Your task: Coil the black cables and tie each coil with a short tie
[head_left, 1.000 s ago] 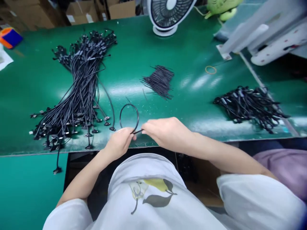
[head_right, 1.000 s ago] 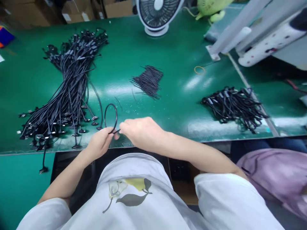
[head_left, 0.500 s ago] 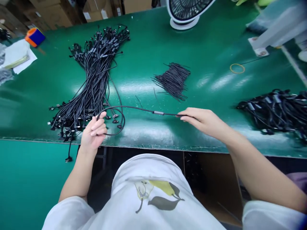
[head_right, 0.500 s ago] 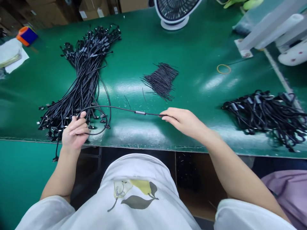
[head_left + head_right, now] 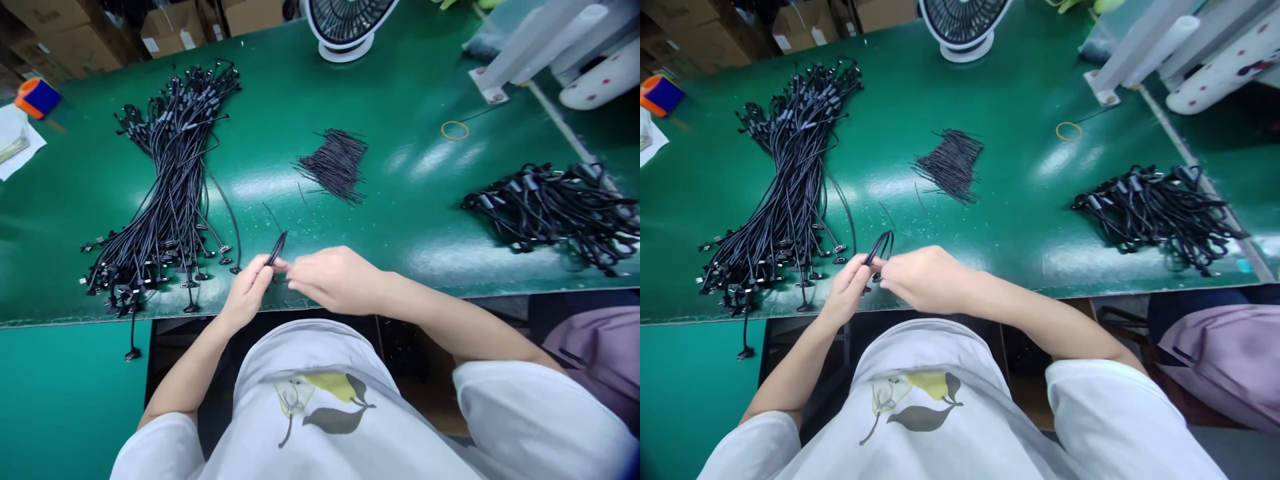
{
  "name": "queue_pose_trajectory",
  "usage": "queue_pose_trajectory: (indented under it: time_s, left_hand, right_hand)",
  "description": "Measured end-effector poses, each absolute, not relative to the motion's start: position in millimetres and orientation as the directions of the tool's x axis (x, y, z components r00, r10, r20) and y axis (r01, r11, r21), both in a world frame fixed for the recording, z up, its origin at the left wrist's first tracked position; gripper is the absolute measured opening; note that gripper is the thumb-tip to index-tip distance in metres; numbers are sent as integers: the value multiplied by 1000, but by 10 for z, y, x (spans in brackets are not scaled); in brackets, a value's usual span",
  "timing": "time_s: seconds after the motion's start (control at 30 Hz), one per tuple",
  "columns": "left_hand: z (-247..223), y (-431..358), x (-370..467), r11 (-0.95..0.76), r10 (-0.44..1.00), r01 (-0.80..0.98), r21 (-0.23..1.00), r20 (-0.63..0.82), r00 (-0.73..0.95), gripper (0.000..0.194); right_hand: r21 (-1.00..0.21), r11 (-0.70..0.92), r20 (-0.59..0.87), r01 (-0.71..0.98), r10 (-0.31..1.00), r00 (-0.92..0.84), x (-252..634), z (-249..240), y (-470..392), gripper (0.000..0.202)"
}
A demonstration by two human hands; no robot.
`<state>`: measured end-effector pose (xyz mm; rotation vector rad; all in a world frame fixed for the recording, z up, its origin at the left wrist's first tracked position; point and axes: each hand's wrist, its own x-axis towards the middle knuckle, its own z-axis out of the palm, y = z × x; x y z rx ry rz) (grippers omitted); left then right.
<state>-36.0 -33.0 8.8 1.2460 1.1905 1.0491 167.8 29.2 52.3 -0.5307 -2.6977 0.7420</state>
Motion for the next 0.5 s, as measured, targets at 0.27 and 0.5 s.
queue_pose_trajectory:
  time_s: [0.27,0.5]
  left_hand:
    - [115,-302,-209,160,987,-362,918,-154,47,38]
    - [-338,-464,-9,247,968,-117,962,-251,-20,42]
  right_hand:
    - [-996,64,86,-67,903,-420,1406,-76,413,37]
    - [-778,-412,-255,-474,897,-362,1155,-150,154,49]
